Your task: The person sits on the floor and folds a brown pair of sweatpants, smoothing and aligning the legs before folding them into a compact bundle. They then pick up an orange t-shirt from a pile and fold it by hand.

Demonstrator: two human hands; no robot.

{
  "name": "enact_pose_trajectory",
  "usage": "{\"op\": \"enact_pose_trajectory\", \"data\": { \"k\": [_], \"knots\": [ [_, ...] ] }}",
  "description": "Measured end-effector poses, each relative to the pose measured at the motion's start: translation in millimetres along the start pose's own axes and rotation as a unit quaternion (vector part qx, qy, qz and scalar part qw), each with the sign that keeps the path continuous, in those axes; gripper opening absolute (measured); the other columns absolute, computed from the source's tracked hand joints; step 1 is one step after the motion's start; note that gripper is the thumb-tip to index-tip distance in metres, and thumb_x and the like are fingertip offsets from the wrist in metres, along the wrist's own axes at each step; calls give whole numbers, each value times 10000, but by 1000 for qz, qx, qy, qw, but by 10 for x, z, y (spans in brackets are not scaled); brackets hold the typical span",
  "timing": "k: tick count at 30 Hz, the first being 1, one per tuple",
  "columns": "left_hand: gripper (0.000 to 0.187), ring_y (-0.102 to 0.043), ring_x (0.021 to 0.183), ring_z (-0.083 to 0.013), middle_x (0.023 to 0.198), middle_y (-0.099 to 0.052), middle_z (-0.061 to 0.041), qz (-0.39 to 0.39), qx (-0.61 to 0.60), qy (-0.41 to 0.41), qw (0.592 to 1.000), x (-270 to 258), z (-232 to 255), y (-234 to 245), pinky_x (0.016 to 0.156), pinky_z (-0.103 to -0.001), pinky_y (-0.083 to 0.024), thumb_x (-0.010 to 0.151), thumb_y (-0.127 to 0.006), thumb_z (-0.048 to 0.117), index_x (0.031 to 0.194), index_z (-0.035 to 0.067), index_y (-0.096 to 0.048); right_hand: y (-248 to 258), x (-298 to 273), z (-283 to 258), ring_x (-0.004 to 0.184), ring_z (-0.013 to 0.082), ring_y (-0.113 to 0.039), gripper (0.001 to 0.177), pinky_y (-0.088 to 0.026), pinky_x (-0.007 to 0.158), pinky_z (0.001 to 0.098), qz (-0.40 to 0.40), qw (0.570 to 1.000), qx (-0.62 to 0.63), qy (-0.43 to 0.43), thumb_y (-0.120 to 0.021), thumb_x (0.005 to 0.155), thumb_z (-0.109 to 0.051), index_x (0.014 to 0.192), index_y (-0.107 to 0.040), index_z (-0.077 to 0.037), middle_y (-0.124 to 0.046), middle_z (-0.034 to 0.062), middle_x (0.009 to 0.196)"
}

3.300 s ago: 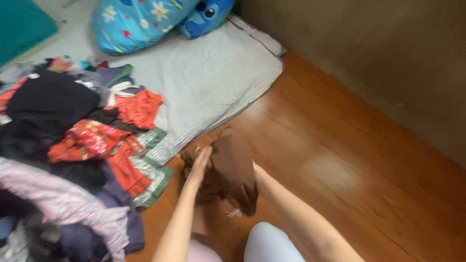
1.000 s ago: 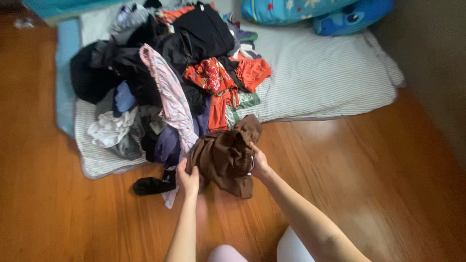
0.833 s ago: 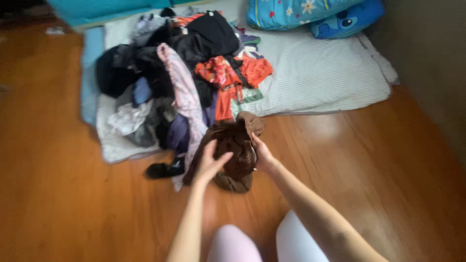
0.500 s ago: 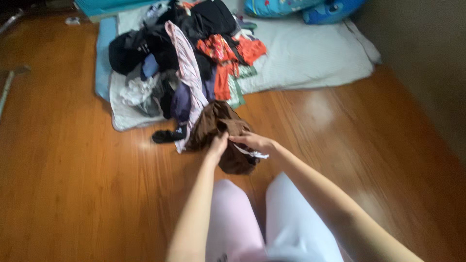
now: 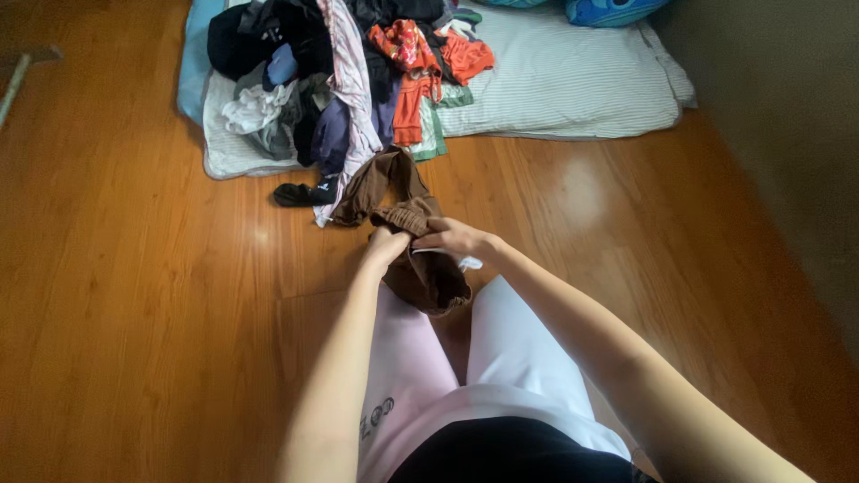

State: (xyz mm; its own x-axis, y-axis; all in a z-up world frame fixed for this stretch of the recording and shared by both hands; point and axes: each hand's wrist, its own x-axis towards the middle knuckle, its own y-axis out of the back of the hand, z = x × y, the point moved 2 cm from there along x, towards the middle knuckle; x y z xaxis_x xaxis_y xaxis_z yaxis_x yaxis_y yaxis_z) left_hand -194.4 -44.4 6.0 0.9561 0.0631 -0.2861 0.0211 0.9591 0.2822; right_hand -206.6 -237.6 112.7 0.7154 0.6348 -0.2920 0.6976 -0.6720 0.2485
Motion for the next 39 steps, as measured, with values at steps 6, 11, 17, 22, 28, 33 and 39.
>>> {"op": "enact_pose_trajectory", "data": {
  "k": [6, 11, 17, 22, 28, 33, 39],
  "knots": [
    [388, -654, 936, -327, 1010, -709, -157, 114, -355, 87, 924, 275, -337, 400, 822, -443, -539, 782, -596, 254, 1069, 5, -673, 550, 264, 528, 1040, 196, -675, 350, -535, 932, 315, 229, 971, 29, 65, -657, 880, -107, 1204, -696, 21, -757, 101, 1136],
    [382, -704, 829, -273, 947, -735, -114, 11, -525, 144, 839, 14, -118, 774, 768, -401, -590, 756, -584, 325, 1003, 59, -704, 1067, 104, 644, 947, 233, -690, 414, -549, 809, 370, 334, 928, 164, -17, -645, 851, -60, 1258, -637, 20, -758, 122, 1086],
    [367, -661, 758, -171, 885, -712, -48, -70, -305, 78, 946, -268, 538, 307, 682, -322, -538, 800, -749, 357, 1025, 70, -708, 659, -34, -136, 1218, 447, -475, 955, -416, 993, 523, 280, 894, -345, 47, -870, 645, -195, 1498, -448, -111, -517, 265, 1428],
    [374, -674, 769, -217, 863, -723, -55, -208, -121, 32, 970, -442, 885, 86, 687, -374, -549, 722, -798, 259, 1047, 86, -730, 476, 584, 278, 1341, 396, -510, 574, -418, 1120, 489, 223, 879, -378, 186, -736, 741, -101, 1305, -637, -60, -599, 218, 1411],
    [628, -619, 1001, -551, 1132, -616, -356, 155, 162, -277, 934, -55, 219, 53, 843, -583, -517, 571, -820, 234, 1091, -77, -654, 224, 1063, 760, 1036, 159, -705, 351, -563, 961, 319, 88, 992, 61, 66, -581, 928, -31, 1260, -691, -5, -782, 72, 1125],
    [448, -644, 1026, -365, 1130, -678, -209, 80, -30, 12, 996, 396, -562, 115, 864, -467, -536, 777, -657, 258, 1144, 2, -676, 309, 703, 239, 1004, 226, -711, 425, -547, 909, 361, 101, 978, -183, 28, -694, 878, -215, 1262, -677, -36, -756, 154, 1112],
    [371, -656, 1018, -158, 1134, -717, -50, -14, -315, 131, 940, 297, -136, 131, 848, -334, -550, 917, -545, 290, 1180, 67, -681, 418, 580, 144, 944, 266, -707, 402, -545, 861, 385, 24, 985, -171, 25, -657, 914, -271, 1254, -684, -58, -753, 169, 1062]
  ]
}}
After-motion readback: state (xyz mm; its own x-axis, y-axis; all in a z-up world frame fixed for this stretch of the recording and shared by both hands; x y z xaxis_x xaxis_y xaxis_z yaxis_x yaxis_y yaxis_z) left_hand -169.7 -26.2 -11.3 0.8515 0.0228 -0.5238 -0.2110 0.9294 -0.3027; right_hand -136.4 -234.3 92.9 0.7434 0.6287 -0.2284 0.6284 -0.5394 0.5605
